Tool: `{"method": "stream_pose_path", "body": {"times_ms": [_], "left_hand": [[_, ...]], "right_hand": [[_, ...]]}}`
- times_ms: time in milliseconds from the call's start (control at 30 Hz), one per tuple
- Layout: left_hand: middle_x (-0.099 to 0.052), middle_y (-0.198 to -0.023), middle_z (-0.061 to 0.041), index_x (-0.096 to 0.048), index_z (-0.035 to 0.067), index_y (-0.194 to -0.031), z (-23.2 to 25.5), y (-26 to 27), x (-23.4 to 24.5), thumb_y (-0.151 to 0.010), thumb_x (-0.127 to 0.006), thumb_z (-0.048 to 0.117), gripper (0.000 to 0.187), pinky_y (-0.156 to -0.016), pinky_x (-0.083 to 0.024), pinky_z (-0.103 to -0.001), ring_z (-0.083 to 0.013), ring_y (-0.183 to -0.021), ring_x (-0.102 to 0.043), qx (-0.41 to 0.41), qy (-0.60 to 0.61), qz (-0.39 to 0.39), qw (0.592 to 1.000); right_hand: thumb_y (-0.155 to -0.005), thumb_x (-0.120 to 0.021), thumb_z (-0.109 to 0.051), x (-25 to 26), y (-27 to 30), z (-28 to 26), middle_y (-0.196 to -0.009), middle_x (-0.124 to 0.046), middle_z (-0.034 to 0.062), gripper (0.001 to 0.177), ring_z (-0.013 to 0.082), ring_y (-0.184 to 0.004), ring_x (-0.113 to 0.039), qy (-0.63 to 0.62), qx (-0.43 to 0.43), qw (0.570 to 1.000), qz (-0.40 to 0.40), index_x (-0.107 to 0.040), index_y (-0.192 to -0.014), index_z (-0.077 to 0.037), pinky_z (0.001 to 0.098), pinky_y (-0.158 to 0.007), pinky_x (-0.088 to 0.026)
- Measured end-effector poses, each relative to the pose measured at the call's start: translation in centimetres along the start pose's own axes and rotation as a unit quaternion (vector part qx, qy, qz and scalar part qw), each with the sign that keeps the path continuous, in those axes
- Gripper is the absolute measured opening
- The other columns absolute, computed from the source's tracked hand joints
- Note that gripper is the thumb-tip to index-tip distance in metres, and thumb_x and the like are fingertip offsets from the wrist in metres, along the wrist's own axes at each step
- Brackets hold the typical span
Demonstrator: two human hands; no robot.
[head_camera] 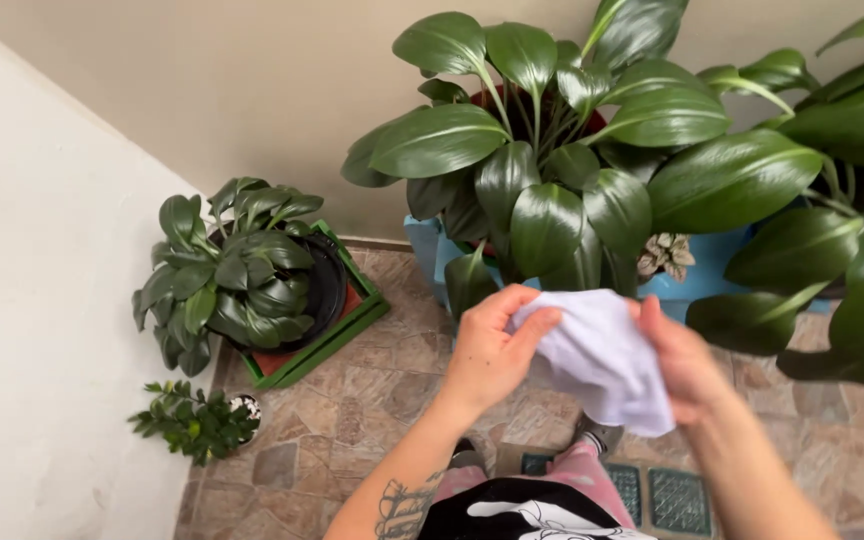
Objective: Wiping dust and moisture off the broad leaves of several indoor potted plants using a white cloth.
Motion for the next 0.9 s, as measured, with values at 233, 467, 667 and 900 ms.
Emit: {"method": "stream_pose_path", "body": {"times_ms": [233, 467, 667, 900], "left_hand": [[-0.074, -0.082, -0.001, -0.075, 0.002, -0.098, -7.6, 0.2, 2.6, -0.09, -0.081, 0.025, 0.025, -0.068, -0.054, -0.024, -0.0041, -0.075, -0.063, 0.144, -0.022, 0.03, 0.989], [-0.072, -0.087, -0.002, -0.071, 0.004, -0.103, -10.8, -0.4, 1.4, -0.094, -0.075, 0.025, 0.023, -0.071, -0.056, -0.027, -0.0105, -0.077, -0.065, 0.162, 0.006, 0.052, 0.985], [-0.069, -0.121, -0.001, -0.056, 0.002, -0.135, -12.9, -3.8, 0.4, -0.097, -0.069, 0.02, 0.044, -0.099, -0.051, -0.026, -0.0101, -0.113, -0.065, 0.151, 0.126, 0.136, 0.971], [-0.073, -0.105, -0.007, -0.056, 0.001, -0.137, -14.4, -5.0, -1.2, -0.099, -0.068, 0.016, 0.042, -0.085, -0.052, -0.025, -0.0112, -0.096, -0.064, 0.172, 0.158, 0.108, 0.966]], "right_hand": [[-0.084, -0.078, -0.024, -2.6, 1.1, 7.2, -0.132, -0.066, 0.0165, 0.074, 0.026, -0.111, -0.066, -0.033, 0.015, 0.999, -0.002, -0.051, -0.147, 0.003, 0.0413, -0.097, -0.052], [-0.089, -0.07, -0.024, 1.2, 3.3, 2.4, -0.136, -0.064, 0.0217, 0.072, 0.0372, -0.12, -0.064, -0.165, 0.14, 0.976, 0.035, -0.047, -0.15, 0.004, 0.0509, -0.106, -0.049], [-0.085, -0.064, -0.012, 1.8, 2.2, -3.6, -0.146, -0.06, 0.0183, 0.075, 0.0356, -0.133, -0.06, -0.105, 0.221, 0.969, 0.026, -0.045, -0.156, 0.002, 0.0486, -0.117, -0.045], [-0.088, -0.063, -0.015, 7.3, -2.2, -3.4, -0.142, -0.062, 0.0169, 0.068, 0.033, -0.128, -0.061, -0.13, 0.165, 0.976, 0.052, -0.049, -0.153, 0.001, 0.0458, -0.112, -0.047]]}}
Point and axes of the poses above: each hand's wrist, its own y-axis away from the middle knuckle, its own x-axis out of the back of the hand, z = x × y, the point moved 2 cm from there along -y, towards the middle knuckle
